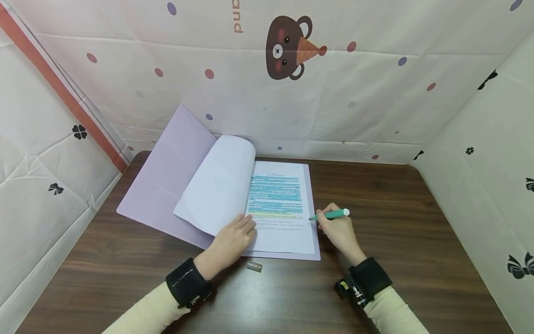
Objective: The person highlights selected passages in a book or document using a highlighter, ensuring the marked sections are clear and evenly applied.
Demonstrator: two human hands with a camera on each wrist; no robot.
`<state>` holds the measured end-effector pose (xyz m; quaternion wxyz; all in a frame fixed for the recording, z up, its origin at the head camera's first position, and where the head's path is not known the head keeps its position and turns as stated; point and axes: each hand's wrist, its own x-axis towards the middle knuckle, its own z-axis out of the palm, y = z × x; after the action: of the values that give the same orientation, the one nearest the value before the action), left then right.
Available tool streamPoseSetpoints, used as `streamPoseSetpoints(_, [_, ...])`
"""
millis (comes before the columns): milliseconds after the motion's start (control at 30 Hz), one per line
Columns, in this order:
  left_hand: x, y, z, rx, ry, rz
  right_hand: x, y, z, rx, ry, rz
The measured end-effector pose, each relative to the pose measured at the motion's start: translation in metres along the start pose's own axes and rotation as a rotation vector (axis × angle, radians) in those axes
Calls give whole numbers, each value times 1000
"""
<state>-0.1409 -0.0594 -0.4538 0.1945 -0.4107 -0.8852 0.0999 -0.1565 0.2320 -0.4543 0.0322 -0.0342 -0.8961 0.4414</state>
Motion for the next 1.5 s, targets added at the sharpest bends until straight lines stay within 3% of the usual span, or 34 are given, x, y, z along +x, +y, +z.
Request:
streamPoseSetpoints(133, [-4,-1,3,-11,-23,-11,2,0,2,6,2,-8])
streamPoseSetpoints(433, [-12,-3,5,-51,-8,-52,3,-5,6,4,-6,5])
streamPoseSetpoints(900, [-17,-7,8,-44,-31,-137,7,-12,11,22,0,-4])
streamPoseSetpoints(1300, [-18,-10,10,-61,64,-196,14,-20,18,34,-3,9])
streamPoseSetpoints(1500, [-18,-10,11,-61,53,-209,17,-22,24,39,-7,9])
